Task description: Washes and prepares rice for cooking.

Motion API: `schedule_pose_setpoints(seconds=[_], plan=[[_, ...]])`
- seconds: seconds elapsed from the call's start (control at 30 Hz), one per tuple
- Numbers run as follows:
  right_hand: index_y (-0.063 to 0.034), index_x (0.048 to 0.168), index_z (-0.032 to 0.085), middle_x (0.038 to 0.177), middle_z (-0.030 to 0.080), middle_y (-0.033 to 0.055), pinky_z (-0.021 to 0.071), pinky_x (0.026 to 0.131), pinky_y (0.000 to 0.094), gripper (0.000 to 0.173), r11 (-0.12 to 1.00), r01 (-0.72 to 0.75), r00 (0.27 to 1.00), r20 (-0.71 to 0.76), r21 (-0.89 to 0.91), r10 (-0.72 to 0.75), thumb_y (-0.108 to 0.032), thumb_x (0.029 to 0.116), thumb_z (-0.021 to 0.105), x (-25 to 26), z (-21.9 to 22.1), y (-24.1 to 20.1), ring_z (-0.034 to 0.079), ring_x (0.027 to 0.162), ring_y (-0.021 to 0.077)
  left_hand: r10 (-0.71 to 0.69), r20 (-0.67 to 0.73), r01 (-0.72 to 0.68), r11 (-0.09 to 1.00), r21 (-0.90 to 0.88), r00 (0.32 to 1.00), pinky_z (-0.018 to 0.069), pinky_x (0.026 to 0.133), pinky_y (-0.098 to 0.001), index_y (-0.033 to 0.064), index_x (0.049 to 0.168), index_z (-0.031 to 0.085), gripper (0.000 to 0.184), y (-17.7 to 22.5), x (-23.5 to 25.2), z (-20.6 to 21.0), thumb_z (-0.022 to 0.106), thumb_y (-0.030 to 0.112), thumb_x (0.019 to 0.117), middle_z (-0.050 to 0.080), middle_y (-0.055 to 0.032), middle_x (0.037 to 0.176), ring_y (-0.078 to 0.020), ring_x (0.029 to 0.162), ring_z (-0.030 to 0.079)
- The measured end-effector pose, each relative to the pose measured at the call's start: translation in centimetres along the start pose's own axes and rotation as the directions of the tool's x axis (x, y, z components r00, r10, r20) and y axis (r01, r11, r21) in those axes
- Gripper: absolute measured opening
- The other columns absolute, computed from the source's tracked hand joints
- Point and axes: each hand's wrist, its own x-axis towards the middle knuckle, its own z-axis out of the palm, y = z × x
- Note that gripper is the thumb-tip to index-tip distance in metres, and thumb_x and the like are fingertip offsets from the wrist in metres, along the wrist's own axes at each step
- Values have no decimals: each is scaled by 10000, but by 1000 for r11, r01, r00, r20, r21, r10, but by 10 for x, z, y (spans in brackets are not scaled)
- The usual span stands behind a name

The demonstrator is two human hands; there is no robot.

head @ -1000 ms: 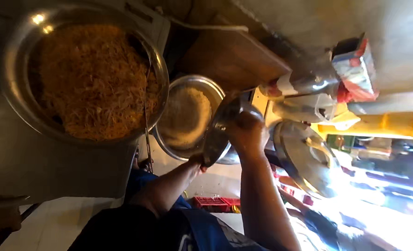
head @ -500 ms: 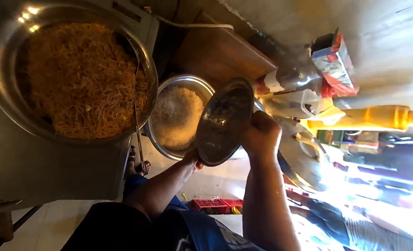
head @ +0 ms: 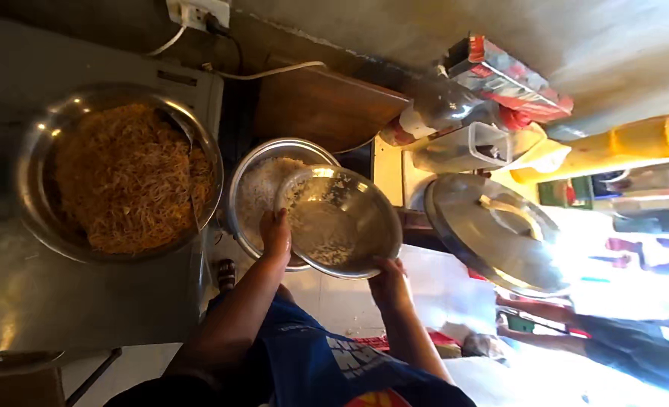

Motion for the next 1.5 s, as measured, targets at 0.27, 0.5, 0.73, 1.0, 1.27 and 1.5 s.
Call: schedule_pose_setpoints(seconds=[0.27, 0.5, 0.73, 1.0, 1.27, 1.5], plan=[[46, 1560, 322, 1501, 417, 354, 464, 1049, 642, 835, 492, 236, 922, 353, -838, 158, -341, 935, 719, 70, -18, 9, 504, 1320, 503, 472, -53, -454, 869, 197, 880, 503, 899, -384, 42, 796, 579, 291, 25, -16, 38, 652, 232, 1004, 596, -105, 1134, -193, 1066, 566], [-90, 1410, 606, 1506, 534, 179, 361, 1192, 566, 399, 71, 995, 94, 825, -65, -558, -217, 1044, 511, 130, 92, -42, 416, 1456, 417, 530, 60, -499, 748, 437, 846, 541, 895, -386, 21, 712, 565, 110, 62, -39, 60, 608, -51, 783, 601, -121, 1271, -203, 1164, 579], [-178, 1405, 620, 1497, 579, 50, 280, 1231, 488, 407, -201, 916, -399, 727, 348, -559, -366, 1091, 442, 196, 156, -33, 458, 1455, 263, 549, -9, -440, 679, 588, 836, 566, 767, -352, 63, 654, 523, 142, 93, -66, 61, 586, -64, 647, 664, -82, 1201, -170, 1057, 640], [-122, 1625, 283, 1712, 130, 185, 289, 1178, 674, 669, 462, 495, 757, 627, -736, 187, -358, 1049, 528, 253, 73, 65, 177, 1548, 463, 707, -229, -498, 655, 568, 669, 555, 750, -261, 53, 705, 497, 163, 94, -107, 52, 583, -80, 665, 633, -112, 1107, -138, 975, 631], [-197, 1657, -76, 1677, -123, 301, 328, 1174, 644, 1167, 452, 121, 705, 398, -883, 588, -329, 879, 783, 176, 105, 124, 108, 1533, 540, 837, -263, -650, 540, 535, 479, 538, 918, -257, 101, 759, 523, 279, 107, -125, 30, 573, -148, 644, 607, -32, 1196, -112, 1130, 586], [-86, 1649, 152, 1716, 34, 208, 207, 1235, 583, 660, 100, 732, 335, 484, -674, 808, -132, 1084, 489, 182, 176, 50, 102, 1563, 453, 818, -376, -629, 576, 523, 436, 556, 911, -250, 35, 916, 574, 319, 107, -136, 26, 531, -173, 678, 650, -35, 1153, -94, 1104, 629]])
